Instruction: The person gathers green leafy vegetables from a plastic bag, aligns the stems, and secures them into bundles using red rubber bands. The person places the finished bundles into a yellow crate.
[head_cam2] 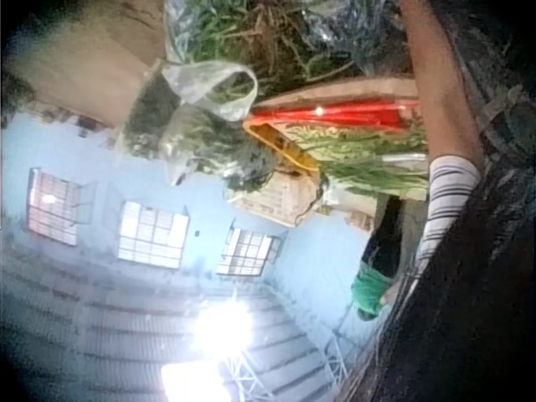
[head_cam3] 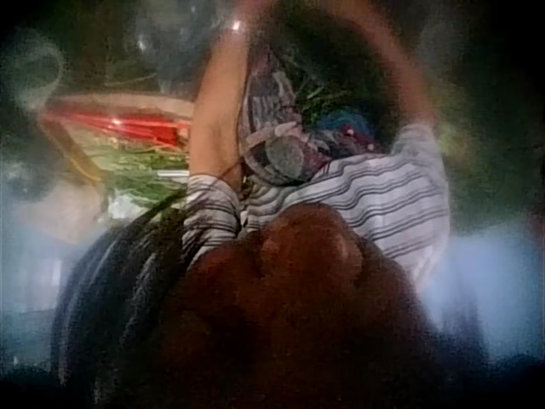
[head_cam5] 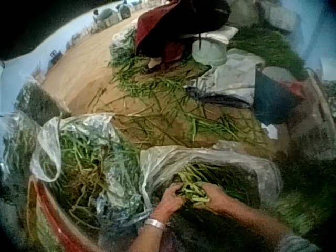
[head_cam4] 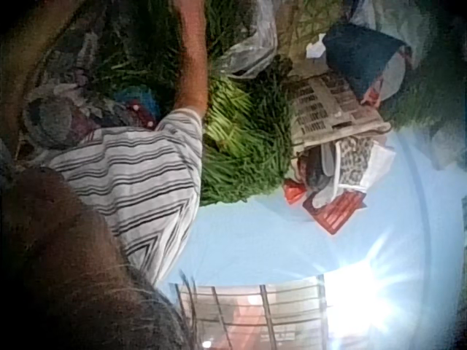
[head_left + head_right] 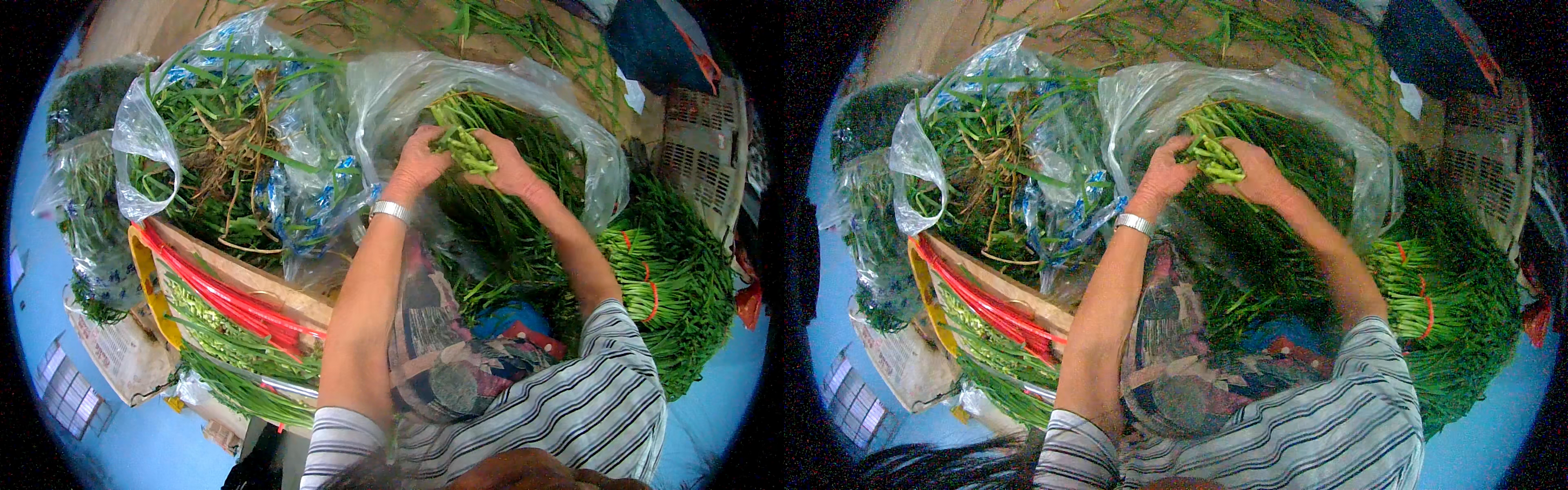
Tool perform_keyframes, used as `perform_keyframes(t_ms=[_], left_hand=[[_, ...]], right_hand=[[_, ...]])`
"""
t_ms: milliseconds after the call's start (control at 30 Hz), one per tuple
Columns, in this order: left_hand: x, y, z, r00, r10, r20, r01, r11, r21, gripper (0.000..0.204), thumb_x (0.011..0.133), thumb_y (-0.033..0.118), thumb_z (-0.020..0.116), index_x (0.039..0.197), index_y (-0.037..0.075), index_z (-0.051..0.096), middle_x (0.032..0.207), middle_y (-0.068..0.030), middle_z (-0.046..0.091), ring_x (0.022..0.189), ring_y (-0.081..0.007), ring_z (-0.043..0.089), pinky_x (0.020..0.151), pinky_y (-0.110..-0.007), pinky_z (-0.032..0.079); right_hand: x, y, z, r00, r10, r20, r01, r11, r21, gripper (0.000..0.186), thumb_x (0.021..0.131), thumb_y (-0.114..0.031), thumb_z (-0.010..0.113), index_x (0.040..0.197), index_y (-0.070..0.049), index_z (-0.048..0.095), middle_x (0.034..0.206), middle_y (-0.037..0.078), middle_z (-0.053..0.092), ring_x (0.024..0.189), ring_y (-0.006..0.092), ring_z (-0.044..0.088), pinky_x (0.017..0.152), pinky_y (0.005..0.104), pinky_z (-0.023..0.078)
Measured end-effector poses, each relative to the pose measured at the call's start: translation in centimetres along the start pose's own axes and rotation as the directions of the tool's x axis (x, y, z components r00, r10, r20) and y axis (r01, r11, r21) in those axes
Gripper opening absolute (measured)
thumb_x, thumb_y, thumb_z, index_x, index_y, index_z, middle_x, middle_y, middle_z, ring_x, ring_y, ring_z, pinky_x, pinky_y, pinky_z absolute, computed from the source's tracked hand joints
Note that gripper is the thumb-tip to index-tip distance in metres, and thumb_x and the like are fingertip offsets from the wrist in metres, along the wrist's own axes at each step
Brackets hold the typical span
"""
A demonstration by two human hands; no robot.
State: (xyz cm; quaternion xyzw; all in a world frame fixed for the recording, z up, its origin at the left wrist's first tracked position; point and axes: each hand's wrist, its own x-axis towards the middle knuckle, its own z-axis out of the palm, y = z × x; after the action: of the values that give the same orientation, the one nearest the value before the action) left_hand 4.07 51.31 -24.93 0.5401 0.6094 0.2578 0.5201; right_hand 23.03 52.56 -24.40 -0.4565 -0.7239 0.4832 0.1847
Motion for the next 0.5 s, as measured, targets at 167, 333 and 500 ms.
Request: perform_keyframes(t_ms=[167, 333, 500], left_hand=[[-0.4, -1.9, 0.2, 0.972, -0.056, -0.228, 0.101, 0.976, 0.192, 0.037, 0.069, 0.011, 0.067, 0.105, 0.003, 0.062, 0.101, -0.0169, 0.063, 0.096, -0.0298, 0.06, 0.085, -0.034, 0.046], [-0.7, -2.5, -0.9, 0.938, -0.198, -0.283, 0.277, 0.92, 0.276, 0.031, 0.069, 0.019, 0.068, 0.097, 0.006, 0.067, 0.094, -0.0157, 0.065, 0.089, -0.0319, 0.062, 0.08, -0.035, 0.048], [-1.2, 5.4, -1.6, 0.998, -0.062, -0.015, 0.052, 0.666, 0.744, 0.062, 0.066, 0.016, 0.067, 0.125, 0.014, 0.049, 0.137, -0.0114, 0.038, 0.128, -0.026, 0.035, 0.103, -0.05, 0.026]], right_hand=[[-1.8, -0.1, 1.2, 0.927, -0.161, -0.34, 0.091, 0.973, -0.214, 0.046, 0.063, -0.023, 0.077, 0.101, -0.006, 0.056, 0.097, 0.014, 0.058, 0.092, 0.0338, 0.056, 0.079, 0.0405, 0.046], [-4.6, -2.0, 1.2, 0.975, 0.029, -0.22, -0.01, 0.996, 0.09, 0.034, 0.071, -0.013, 0.072, 0.096, -0.002, 0.052, 0.08, 0.007, 0.061, 0.071, 0.013, 0.057, 0.068, 0.0267, 0.046], [-3.9, -0.3, 1.9, 0.977, -0.015, -0.215, 0.047, 0.988, 0.146, 0.034, 0.071, -0.01, 0.069, 0.1, -0.002, 0.052, 0.084, 0.007, 0.06, 0.071, 0.0108, 0.055, 0.068, 0.0254, 0.046]])
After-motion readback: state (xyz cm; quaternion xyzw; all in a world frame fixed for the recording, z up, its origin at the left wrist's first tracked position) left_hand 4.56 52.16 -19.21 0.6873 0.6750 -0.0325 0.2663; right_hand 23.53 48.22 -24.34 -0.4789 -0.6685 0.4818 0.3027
